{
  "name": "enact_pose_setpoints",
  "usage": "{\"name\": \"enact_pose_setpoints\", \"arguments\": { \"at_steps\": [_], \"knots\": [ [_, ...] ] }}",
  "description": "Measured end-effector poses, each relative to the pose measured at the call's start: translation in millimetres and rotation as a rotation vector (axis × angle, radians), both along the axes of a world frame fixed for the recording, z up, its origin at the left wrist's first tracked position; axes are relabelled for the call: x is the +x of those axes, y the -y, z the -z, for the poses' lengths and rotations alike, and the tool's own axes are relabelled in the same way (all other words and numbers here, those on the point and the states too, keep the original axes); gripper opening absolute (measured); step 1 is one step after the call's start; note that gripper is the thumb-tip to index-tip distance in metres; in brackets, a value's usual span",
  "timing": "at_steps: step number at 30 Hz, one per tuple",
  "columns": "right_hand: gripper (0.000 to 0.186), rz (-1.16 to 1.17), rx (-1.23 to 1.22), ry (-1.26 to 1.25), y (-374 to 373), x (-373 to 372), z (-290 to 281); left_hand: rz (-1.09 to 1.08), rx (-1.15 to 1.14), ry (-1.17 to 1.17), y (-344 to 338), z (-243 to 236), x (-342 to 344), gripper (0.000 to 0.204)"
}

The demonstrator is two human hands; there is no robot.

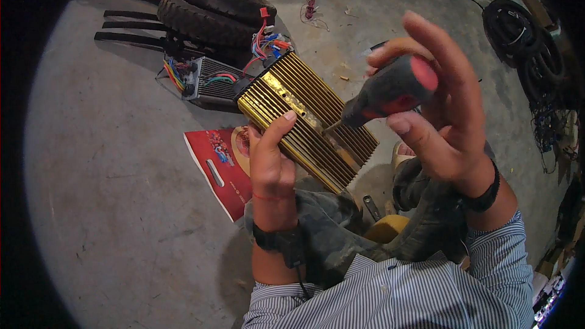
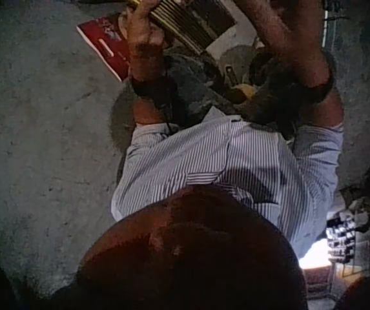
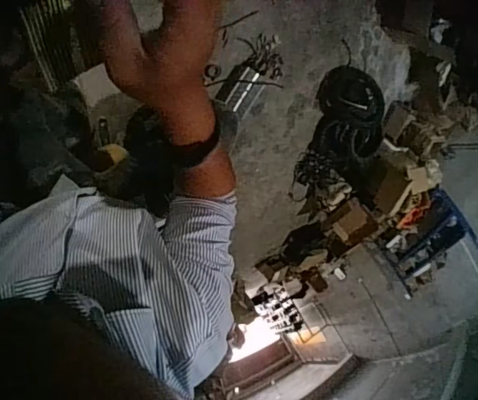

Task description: Disassembling and inspecting an electric motorcycle motor controller using a screwdriver.

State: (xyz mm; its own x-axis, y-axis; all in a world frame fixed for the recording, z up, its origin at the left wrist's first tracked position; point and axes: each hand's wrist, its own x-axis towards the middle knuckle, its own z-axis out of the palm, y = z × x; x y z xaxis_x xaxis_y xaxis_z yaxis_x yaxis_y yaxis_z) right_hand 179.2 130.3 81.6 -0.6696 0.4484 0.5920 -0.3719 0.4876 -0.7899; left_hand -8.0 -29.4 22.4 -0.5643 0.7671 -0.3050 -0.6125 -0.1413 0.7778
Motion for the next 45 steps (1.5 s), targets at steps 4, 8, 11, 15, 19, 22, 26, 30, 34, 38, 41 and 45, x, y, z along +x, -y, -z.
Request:
{"name": "enact_pose_setpoints", "arguments": {
  "at_steps": [4, 8, 11, 15, 19, 22, 26, 30, 34, 38, 41, 45],
  "knots": [
    [0.087, -0.048, -0.084, -0.056, 4, -5, -4, -0.022, -0.011, 0.005, -1, 0, 1, 0.042],
    [0.081, 0.072, 0.341, 0.126, -13, 10, -14, 0.011, -0.011, -0.013, 1, -4, 1, 0.043],
    [0.079, -0.005, 0.091, 0.025, -6, 0, -2, -0.003, -0.019, -0.012, 2, 2, -2, 0.043],
    [0.067, -0.06, -0.126, -0.06, 3, -5, -9, -0.014, -0.006, 0.01, 1, 3, -1, 0.042],
    [0.051, -0.053, -0.075, -0.028, 1, -2, -4, -0.001, -0.005, 0.006, 0, -1, -1, 0.043],
    [0.043, -0.067, -0.218, -0.074, 7, -6, -3, -0.013, -0.021, 0.004, 0, -4, 2, 0.043],
    [0.034, -0.161, -0.301, -0.25, -4, -6, 0, 0.015, -0.038, -0.075, 4, 0, 0, 0.037],
    [0.031, -0.202, -0.37, -0.295, -24, 12, -11, 0.019, -0.029, -0.084, 1, -4, 2, 0.035],
    [0.031, -0.222, -0.47, -0.289, -30, 17, -7, -0.01, -0.036, -0.072, 2, -1, 2, 0.034],
    [0.033, -0.221, -0.525, -0.318, -34, 16, -2, -0.013, -0.046, -0.064, 0, -1, 3, 0.034],
    [0.034, -0.191, -0.565, -0.327, -38, 16, -1, -0.025, -0.063, -0.076, 0, -2, 2, 0.034],
    [0.035, -0.17, -0.616, -0.363, -48, 15, 14, -0.104, -0.096, -0.078, -3, 8, 1, 0.034]
  ]
}}
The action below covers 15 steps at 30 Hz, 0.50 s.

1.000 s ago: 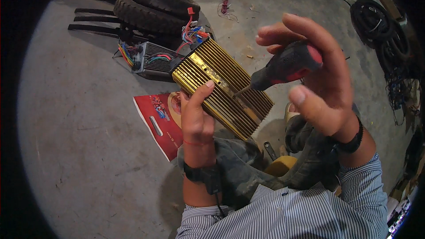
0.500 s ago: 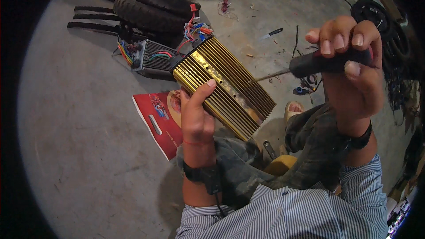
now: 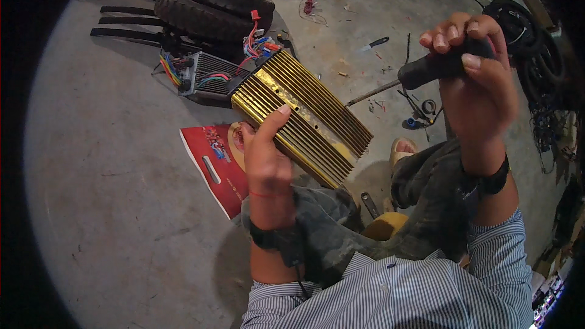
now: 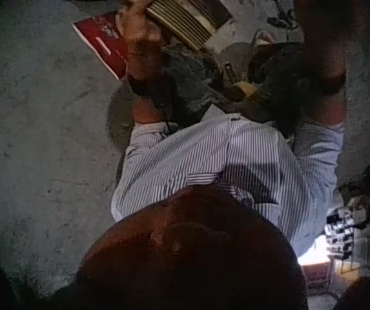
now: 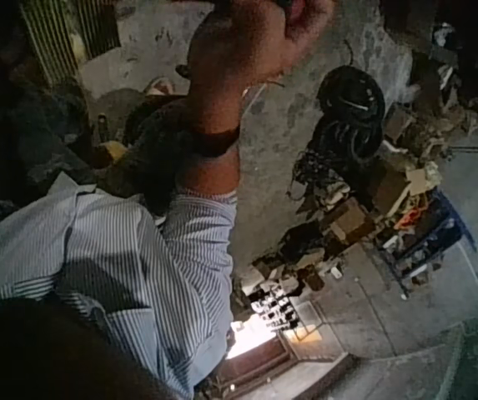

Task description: Disassembling and inspecting an electric motorcycle motor controller using a screwdriver.

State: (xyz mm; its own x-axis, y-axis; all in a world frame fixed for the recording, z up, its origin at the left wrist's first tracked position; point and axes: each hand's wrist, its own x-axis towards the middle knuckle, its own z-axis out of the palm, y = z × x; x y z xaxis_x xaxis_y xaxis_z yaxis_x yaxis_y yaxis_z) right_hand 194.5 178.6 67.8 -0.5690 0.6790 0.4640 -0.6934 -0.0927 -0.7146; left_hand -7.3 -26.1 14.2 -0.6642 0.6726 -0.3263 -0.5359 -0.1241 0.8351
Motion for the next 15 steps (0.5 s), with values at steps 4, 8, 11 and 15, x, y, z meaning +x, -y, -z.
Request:
{"name": "enact_pose_setpoints", "arguments": {
  "at_steps": [4, 8, 11, 15],
  "knots": [
    [0.036, 0.074, -0.159, 0.036, -5, -6, 15, -0.024, -0.02, 0.02, 4, 3, -4, 0.035],
    [0.041, 0.225, -0.37, 0.21, -27, -8, 41, 0.012, -0.046, -0.08, -3, 5, -2, 0.034],
    [0.044, 0.231, -0.462, 0.291, -41, -13, 65, -0.003, -0.059, -0.07, -1, 5, -2, 0.034],
    [0.044, 0.143, -0.38, 0.473, -63, -15, 109, -0.018, -0.047, -0.016, 2, 2, 0, 0.034]
  ]
}}
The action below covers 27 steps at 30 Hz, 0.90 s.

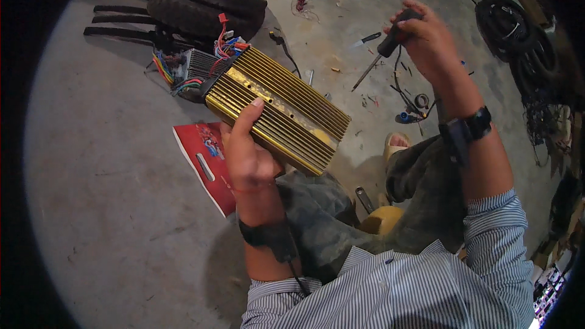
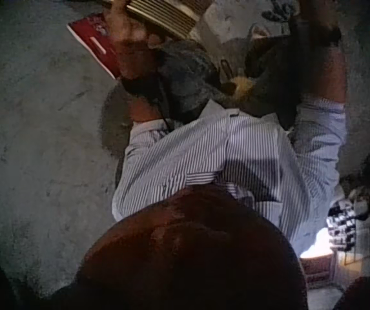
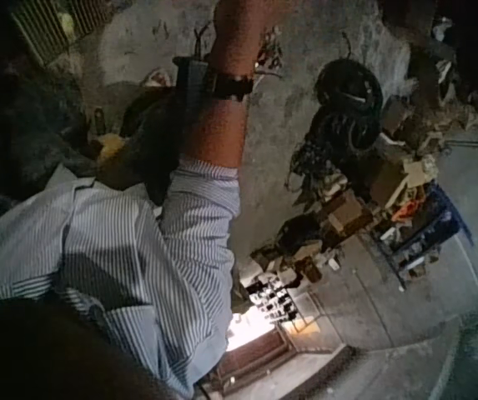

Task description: Disassembling and inspecting an electric motorcycle motor controller using a screwdriver.

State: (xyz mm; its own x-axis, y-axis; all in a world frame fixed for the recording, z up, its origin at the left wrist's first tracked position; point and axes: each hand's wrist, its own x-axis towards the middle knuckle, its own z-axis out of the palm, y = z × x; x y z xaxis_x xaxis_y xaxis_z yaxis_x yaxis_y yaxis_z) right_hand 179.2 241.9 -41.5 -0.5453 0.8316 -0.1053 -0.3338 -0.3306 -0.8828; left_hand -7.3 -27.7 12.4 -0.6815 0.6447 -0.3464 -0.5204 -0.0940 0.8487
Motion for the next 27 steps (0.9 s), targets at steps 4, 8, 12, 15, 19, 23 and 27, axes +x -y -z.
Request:
{"name": "enact_pose_setpoints", "arguments": {
  "at_steps": [4, 8, 12, 15, 19, 23, 27],
  "knots": [
    [0.041, -0.1, 0.205, 0.515, 0, -3, 85, -0.059, -0.053, -0.042, -3, 6, -2, 0.035],
    [0.045, 0.013, 0.179, 0.917, 36, 7, 182, -0.156, -0.001, -0.024, -6, 10, -2, 0.046],
    [0.047, 0.295, -0.013, 1.106, 77, 35, 270, -0.127, 0.038, 0.045, -11, 10, 0, 0.046],
    [0.038, 0.381, -0.18, 1.114, 125, 40, 278, -0.11, 0.031, 0.078, -2, 5, -2, 0.044],
    [0.039, 0.401, -0.412, 0.929, 127, 80, 332, -0.016, 0.018, 0.032, -10, 7, 1, 0.034],
    [0.038, 0.347, -0.488, 0.744, 153, 67, 342, -0.045, -0.019, 0.007, 0, 2, -4, 0.032],
    [0.039, 0.204, -0.046, 1.238, 149, 81, 349, -0.012, -0.037, -0.003, -6, 2, -3, 0.032]
  ]
}}
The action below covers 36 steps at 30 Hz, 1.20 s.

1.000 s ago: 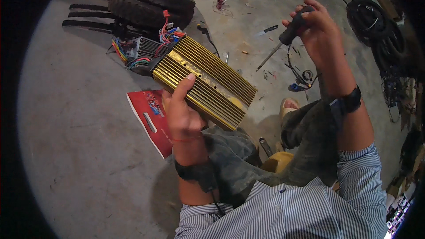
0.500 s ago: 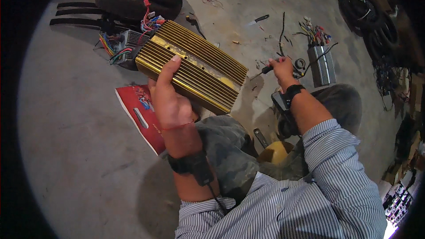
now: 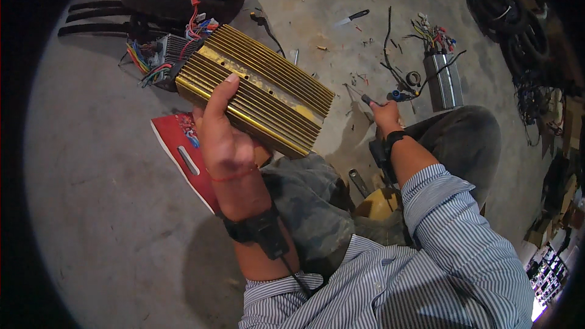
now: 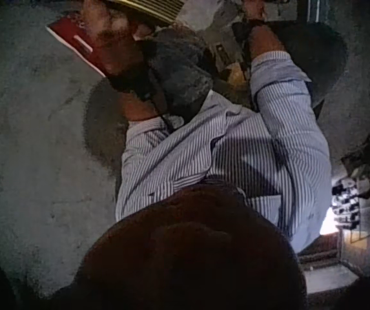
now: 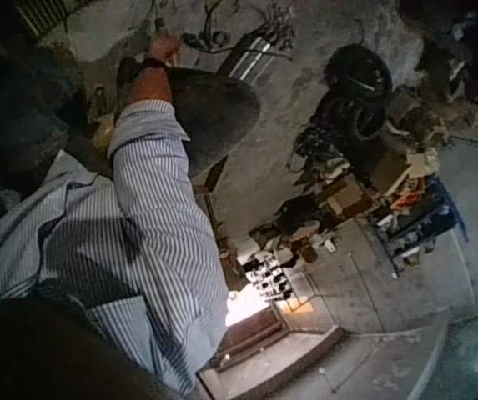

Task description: Disassembling and inspecting an electric motorcycle motor controller using a screwdriver.

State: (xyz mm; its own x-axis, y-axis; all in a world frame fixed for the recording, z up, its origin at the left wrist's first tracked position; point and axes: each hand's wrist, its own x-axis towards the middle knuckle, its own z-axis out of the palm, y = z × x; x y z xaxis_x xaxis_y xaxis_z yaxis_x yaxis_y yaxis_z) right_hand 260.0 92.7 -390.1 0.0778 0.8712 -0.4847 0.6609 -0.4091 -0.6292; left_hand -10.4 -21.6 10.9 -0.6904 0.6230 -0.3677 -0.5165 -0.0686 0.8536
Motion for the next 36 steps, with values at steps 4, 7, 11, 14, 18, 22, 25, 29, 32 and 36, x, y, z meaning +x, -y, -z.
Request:
{"name": "enact_pose_setpoints", "arguments": {
  "at_steps": [4, 7, 11, 14, 18, 22, 25, 29, 32, 36],
  "knots": [
    [0.035, -0.501, 0.135, 0.19, 20, -19, -67, -0.018, 0.016, 0.037, 5, 6, -5, 0.033],
    [0.031, -0.82, 0.198, 0.342, 29, -22, -93, 0.004, 0.053, 0.017, 3, 7, -6, 0.033],
    [0.029, -1.124, 0.359, 0.487, 42, -26, -103, 0.024, 0.072, 0.028, 3, 7, -5, 0.033],
    [0.028, -1.161, 0.429, 0.475, 49, -20, -95, 0.027, 0.059, 0.027, 3, 5, -4, 0.033],
    [0.031, -1.078, 0.282, 0.41, 53, -23, -88, 0.011, 0.032, 0.045, 5, 2, -4, 0.033],
    [0.039, -0.949, -0.087, 0.356, 36, -26, -71, 0.013, 0.059, 0.022, 2, 1, -2, 0.036],
    [0.043, -0.811, -0.209, 0.272, 35, -28, -52, -0.013, 0.023, -0.002, 8, 3, -4, 0.04],
    [0.04, -0.69, -0.174, 0.128, 49, -22, -23, -0.062, -0.064, -0.057, 10, 5, -4, 0.04],
    [0.037, -0.661, -0.22, 0.179, 47, -15, 6, -0.057, -0.053, 0.035, 2, 7, -5, 0.039],
    [0.038, -0.532, -0.236, 0.032, 51, -22, 9, 0.062, -0.134, -0.061, 10, 10, -13, 0.032]
  ]
}}
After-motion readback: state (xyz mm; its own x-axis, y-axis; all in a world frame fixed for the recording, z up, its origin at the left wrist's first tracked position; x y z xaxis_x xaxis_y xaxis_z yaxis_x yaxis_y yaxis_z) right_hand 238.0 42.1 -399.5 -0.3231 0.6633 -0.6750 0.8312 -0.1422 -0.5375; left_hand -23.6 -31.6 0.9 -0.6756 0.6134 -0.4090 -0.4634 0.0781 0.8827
